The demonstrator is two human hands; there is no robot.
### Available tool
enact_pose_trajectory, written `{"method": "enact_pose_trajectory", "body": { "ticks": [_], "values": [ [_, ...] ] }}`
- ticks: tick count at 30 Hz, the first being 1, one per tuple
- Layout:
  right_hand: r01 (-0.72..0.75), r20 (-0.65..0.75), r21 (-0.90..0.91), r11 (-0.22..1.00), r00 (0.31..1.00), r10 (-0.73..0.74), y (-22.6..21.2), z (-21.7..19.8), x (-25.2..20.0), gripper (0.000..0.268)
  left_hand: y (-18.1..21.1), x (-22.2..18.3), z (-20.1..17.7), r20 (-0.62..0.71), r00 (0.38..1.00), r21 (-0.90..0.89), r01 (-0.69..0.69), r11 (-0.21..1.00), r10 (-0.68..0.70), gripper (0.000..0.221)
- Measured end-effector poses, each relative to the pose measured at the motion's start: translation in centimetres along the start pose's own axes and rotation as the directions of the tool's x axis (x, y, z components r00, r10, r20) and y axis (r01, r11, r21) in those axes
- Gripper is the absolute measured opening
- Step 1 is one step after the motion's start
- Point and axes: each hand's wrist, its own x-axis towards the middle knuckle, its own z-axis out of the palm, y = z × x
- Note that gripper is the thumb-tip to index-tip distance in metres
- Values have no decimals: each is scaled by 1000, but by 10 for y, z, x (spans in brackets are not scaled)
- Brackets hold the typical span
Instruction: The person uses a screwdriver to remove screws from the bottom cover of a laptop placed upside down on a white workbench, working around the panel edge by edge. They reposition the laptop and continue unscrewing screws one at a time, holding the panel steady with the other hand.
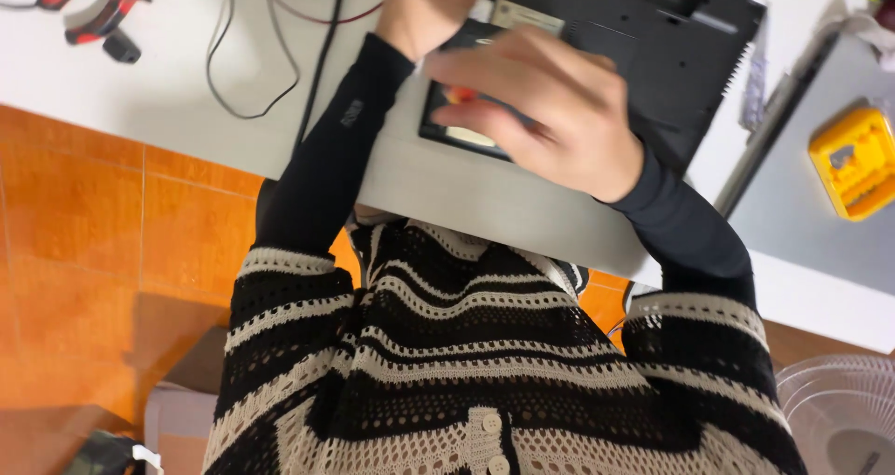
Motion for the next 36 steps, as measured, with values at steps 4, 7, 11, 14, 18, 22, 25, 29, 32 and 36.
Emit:
{"method": "enact_pose_trajectory", "body": {
  "ticks": [4, 7, 11, 14, 18, 22, 25, 29, 32, 36],
  "values": [
    [113, 43, 44, 993, 992, -115, 9, 3, 6, 32, 22, 20, -22, -89, 995, -129, -51, 990, 39, 8],
    [246, 78, -121, 962, 968, -238, 7, -1, 8, 38, 32, 29, -36, -129, 990, -176, -77, 981, 54, 5],
    [139, 53, 84, 987, 988, -143, 8, -3, 3, 34, 30, 23, -35, -157, 984, -142, -108, 984, 86, 5],
    [179, 59, 92, 980, 981, -184, 9, -5, 6, 38, 18, 14, -29, -46, 986, -127, 153, 980, -160, 13],
    [284, 78, 16, 959, 955, -285, 7, -10, 8, 36, 33, 12, -40, -183, 976, -41, 112, 993, -118, 12],
    [147, 143, 79, 986, 977, -157, 6, -8, 4, 42, 86, 0, -74, -312, 889, -70, 331, 941, -335, 23],
    [227, 37, 45, 973, 973, -229, 4, -7, 6, 38, 124, -24, -104, -204, 964, -158, 137, 978, -168, 31],
    [226, 30, 45, 973, 973, -227, 5, 0, 0, 36, 118, -99, -116, -130, 969, 221, 237, 946, -212, 31],
    [287, 50, 42, 957, 956, -289, 6, -1, 2, 42, 104, -117, -113, -81, 996, 284, -19, 959, 44, 35],
    [300, 42, -1, 954, 953, -299, 3, -1, -2, 47, 127, -89, -118, 168, 986, 226, -42, 973, 4, 45]
  ]
}}
